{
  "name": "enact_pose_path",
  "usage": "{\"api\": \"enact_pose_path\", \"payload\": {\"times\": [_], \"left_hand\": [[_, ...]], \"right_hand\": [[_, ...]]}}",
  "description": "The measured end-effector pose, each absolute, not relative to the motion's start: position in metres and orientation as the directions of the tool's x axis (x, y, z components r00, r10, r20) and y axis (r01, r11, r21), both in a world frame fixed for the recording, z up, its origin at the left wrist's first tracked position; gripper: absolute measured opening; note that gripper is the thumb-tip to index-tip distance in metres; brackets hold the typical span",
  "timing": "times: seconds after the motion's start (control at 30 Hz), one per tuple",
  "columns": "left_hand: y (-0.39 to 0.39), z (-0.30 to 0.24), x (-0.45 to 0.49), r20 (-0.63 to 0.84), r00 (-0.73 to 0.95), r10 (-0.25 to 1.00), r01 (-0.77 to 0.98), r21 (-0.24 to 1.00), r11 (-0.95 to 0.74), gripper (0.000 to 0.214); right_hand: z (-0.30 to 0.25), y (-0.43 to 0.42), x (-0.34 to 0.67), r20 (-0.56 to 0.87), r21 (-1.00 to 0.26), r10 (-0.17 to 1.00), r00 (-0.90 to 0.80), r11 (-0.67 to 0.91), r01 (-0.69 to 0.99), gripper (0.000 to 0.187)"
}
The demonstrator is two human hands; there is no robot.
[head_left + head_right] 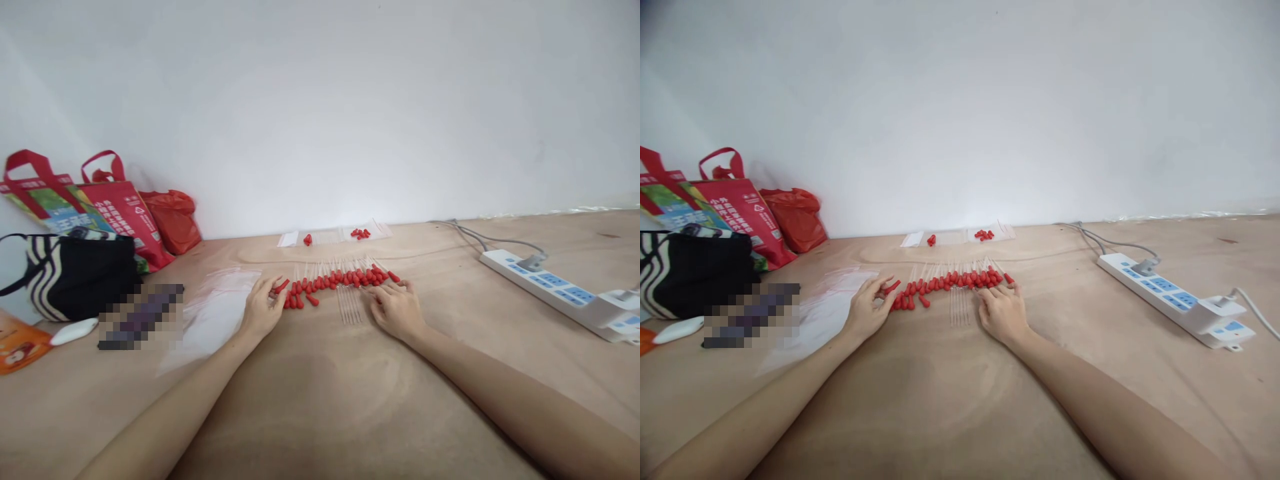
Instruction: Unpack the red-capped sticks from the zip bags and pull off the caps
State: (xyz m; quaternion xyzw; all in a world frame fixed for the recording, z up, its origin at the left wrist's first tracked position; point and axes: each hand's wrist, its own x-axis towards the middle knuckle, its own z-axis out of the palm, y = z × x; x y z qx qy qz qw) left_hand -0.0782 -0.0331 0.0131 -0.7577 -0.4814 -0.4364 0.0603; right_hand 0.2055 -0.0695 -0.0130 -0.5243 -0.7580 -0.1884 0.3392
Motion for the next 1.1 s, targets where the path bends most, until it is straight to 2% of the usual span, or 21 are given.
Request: {"api": "enact_pose_path", "payload": {"times": [0.07, 0.23, 0.43, 0.67, 0.8, 0.93, 1.1], "left_hand": [[-0.033, 0.013, -0.078, 0.708, 0.156, 0.688, 0.786, 0.334, -0.521, 0.025], [-0.035, 0.013, -0.071, 0.693, 0.243, 0.679, 0.795, 0.260, -0.549, 0.018], [-0.036, 0.013, -0.066, 0.655, 0.354, 0.668, 0.776, 0.192, -0.600, 0.018], [-0.037, 0.011, -0.070, 0.674, 0.386, 0.629, 0.762, 0.151, -0.629, 0.022], [-0.037, 0.014, -0.069, 0.654, 0.352, 0.669, 0.784, 0.185, -0.593, 0.024], [-0.029, 0.022, -0.061, 0.601, 0.289, 0.745, 0.832, 0.227, -0.506, 0.018], [-0.009, 0.033, -0.048, 0.423, 0.252, 0.870, 0.914, 0.190, -0.357, 0.018]], "right_hand": [[-0.014, -0.068, 0.205, 0.714, -0.078, 0.668, -0.209, 0.373, 0.924, 0.019], [-0.013, -0.066, 0.200, 0.712, -0.062, 0.670, -0.212, 0.361, 0.931, 0.017], [-0.011, -0.072, 0.194, 0.663, -0.044, 0.692, -0.287, 0.418, 0.907, 0.019], [-0.005, -0.077, 0.194, 0.592, -0.066, 0.729, -0.344, 0.469, 0.881, 0.039], [-0.005, -0.076, 0.196, 0.600, -0.065, 0.712, -0.365, 0.498, 0.865, 0.048], [-0.005, -0.076, 0.196, 0.587, -0.080, 0.720, -0.371, 0.507, 0.858, 0.052], [-0.002, -0.078, 0.199, 0.566, -0.121, 0.747, -0.348, 0.493, 0.861, 0.048]]}}
